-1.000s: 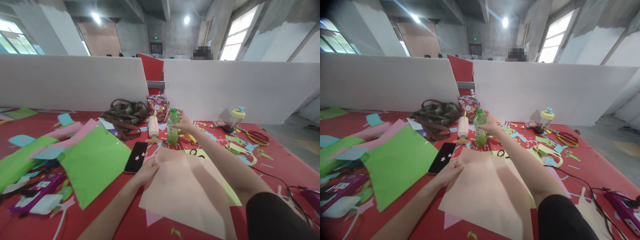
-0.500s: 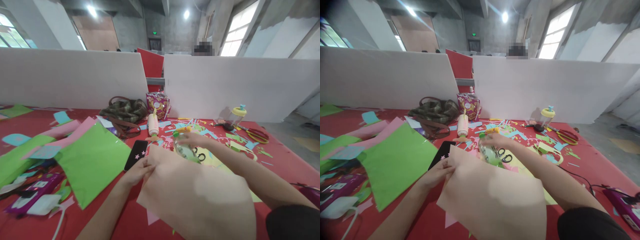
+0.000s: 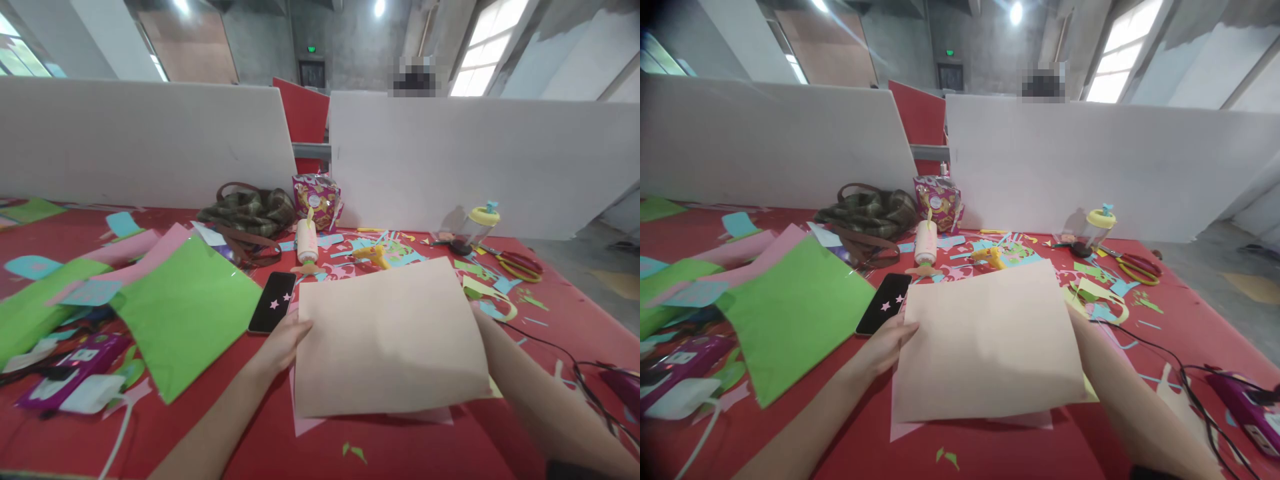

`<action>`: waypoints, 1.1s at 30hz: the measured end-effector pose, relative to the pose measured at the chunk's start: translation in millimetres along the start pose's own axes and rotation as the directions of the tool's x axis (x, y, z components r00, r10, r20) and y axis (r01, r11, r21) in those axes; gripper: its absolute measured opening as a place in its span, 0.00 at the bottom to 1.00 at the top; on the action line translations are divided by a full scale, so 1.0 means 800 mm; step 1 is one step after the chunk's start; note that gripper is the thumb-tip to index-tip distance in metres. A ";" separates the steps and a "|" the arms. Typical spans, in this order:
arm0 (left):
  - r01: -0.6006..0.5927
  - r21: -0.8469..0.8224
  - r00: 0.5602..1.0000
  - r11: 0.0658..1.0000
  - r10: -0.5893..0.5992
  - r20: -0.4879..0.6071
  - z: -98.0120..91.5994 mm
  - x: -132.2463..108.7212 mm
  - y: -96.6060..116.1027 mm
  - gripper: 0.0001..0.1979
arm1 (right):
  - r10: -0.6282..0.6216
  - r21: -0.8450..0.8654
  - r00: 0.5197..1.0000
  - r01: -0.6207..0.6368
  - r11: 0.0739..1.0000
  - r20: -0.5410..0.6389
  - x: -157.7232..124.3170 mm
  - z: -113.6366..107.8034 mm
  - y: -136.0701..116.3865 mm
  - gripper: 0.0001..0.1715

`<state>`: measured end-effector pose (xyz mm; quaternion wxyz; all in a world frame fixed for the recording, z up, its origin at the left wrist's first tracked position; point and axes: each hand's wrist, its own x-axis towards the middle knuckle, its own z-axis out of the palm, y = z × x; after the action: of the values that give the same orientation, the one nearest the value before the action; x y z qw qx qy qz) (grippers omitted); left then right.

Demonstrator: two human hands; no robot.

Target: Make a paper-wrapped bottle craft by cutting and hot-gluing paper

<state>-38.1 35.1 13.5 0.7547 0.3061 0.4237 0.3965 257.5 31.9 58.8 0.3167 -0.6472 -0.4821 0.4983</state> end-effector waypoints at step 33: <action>-0.043 0.104 0.999 0.994 0.041 0.027 0.069 -0.032 -0.039 0.25 | -0.262 -0.525 0.961 0.265 0.808 0.082 -0.032 0.062 0.016 0.27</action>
<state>12.6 -9.4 23.8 0.7344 0.3590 0.4279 0.3856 213.4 0.2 41.3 0.1899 -0.6348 -0.6870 0.2983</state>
